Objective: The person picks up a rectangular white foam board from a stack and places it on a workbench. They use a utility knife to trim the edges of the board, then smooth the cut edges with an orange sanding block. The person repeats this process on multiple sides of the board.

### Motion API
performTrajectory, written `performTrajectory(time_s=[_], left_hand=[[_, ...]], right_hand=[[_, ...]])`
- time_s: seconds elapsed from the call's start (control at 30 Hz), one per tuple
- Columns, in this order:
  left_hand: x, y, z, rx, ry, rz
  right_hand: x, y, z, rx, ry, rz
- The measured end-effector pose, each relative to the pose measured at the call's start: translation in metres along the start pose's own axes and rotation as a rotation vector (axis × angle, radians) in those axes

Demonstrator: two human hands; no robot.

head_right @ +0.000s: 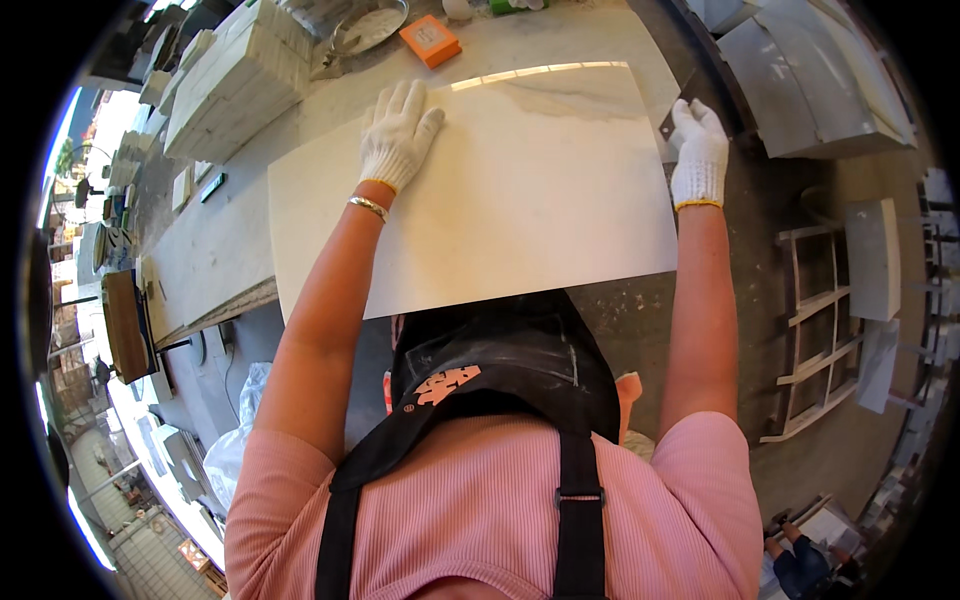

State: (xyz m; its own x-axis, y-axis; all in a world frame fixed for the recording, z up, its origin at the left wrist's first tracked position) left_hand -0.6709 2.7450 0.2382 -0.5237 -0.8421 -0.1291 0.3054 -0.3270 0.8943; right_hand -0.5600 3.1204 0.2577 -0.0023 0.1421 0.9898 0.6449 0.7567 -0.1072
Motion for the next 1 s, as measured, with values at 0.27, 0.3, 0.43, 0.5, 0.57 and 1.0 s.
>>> performTrajectory(time_s=[0.27,0.3,0.43,0.5,0.57,1.0], left_hand=[[-0.005,0.013,0.002,0.077,0.026,-0.030],[-0.006,0.012,0.003,0.058,0.012,-0.026],[-0.003,0.008,0.001,0.011,-0.006,-0.012],[-0.002,0.006,0.001,0.007,-0.012,-0.010],[-0.001,0.005,0.001,0.006,-0.015,-0.001],[-0.006,0.011,0.002,0.177,0.070,0.031]], right_hand=[[0.030,-0.011,-0.042,0.429,-0.086,-0.634],[0.030,-0.011,-0.049,0.418,-0.057,-0.714],[0.025,-0.015,-0.056,0.414,0.148,-0.991],[0.027,-0.024,-0.061,0.419,0.203,-1.013],[0.026,-0.031,-0.059,0.444,0.187,-0.931],[0.011,-0.042,-0.046,0.541,0.094,-0.866]])
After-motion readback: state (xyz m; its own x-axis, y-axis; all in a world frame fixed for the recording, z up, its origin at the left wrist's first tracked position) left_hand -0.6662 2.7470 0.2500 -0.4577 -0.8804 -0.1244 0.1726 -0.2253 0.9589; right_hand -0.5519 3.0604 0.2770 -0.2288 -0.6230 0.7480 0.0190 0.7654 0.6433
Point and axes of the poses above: each hand's wrist, its own z-axis towards the middle knuckle, its own y-axis out of the back of the hand, x = y × z, the point moved 2 cm from there along z, towards the middle knuckle, and after that the axes turned 3 degrees about x, right-handed, at the moved point
